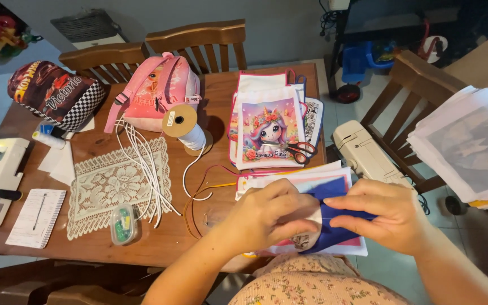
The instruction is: Trimming fabric and inserting a drawstring into a small blue pouch at a workshop table.
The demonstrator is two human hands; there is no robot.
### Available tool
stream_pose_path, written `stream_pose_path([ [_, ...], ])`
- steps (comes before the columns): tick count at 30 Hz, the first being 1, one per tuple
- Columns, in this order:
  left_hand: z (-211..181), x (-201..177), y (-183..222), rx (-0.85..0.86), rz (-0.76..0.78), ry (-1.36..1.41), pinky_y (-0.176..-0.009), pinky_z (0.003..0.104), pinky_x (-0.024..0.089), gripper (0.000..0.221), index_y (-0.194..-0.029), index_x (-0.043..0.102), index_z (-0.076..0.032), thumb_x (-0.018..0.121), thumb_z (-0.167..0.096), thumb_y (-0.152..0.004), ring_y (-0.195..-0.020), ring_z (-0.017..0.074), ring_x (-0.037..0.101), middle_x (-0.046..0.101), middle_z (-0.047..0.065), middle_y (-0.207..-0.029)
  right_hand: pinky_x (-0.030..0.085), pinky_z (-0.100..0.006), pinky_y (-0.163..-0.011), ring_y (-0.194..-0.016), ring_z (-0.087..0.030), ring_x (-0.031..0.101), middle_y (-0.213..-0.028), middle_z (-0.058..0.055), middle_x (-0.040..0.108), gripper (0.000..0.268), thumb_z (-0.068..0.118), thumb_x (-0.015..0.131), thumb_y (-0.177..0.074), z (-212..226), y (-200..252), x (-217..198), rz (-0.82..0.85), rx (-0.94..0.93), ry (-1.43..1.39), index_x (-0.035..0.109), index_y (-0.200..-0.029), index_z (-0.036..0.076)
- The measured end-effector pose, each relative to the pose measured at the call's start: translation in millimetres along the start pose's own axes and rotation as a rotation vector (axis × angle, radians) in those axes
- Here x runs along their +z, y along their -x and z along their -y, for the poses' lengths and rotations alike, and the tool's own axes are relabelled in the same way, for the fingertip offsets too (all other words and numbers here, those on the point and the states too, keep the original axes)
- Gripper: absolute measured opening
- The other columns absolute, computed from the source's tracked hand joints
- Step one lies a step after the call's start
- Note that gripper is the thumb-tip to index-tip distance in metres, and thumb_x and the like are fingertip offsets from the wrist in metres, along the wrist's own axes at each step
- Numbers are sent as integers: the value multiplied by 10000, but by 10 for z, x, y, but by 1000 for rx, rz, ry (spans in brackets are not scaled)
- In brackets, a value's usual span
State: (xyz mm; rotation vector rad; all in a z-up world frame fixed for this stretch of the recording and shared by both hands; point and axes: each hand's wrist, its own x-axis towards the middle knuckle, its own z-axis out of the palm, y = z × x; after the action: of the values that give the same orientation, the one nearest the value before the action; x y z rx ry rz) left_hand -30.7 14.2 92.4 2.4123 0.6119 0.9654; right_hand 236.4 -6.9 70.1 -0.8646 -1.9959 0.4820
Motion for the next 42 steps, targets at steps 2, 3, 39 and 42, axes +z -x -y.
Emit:
stream_pose_path([
  [2,-5,-23,9,23,-1,-30,-655,325,550,322,-1228,651,-176,726,-360,-974,-783,177,622,569,20,-992,488,-184,-598,-624,-56,596,-808,40,674,371,235,893,-729,-24,26,1,2,-21,18,790,-1083,193],
  [3,-5,-34,11,44,-4,-60,-602,318,543,327,-1231,672,-173,738,-357,-969,-728,162,611,564,15,-994,489,-182,-599,-637,-50,594,-832,42,671,396,237,900,-725,-36,38,1,6,-41,35,785,-1103,200],
  [39,431,727,865,-503,-431,219,-797,291,597,113,-1015,779,-110,742,-181,-935,-881,160,765,807,45,-977,504,-342,-820,-921,-199,744,-977,-6,813,386,481,592,-951,-1943,-137,1373,218,873,156,803,-1057,176],
  [42,396,538,861,-493,-419,213,-648,273,518,145,-1078,782,-129,715,-166,-955,-719,142,672,783,46,-929,481,-498,-992,-1148,-416,638,-1264,-202,688,429,330,604,-939,-3226,129,1899,300,658,399,661,-1288,88],
])
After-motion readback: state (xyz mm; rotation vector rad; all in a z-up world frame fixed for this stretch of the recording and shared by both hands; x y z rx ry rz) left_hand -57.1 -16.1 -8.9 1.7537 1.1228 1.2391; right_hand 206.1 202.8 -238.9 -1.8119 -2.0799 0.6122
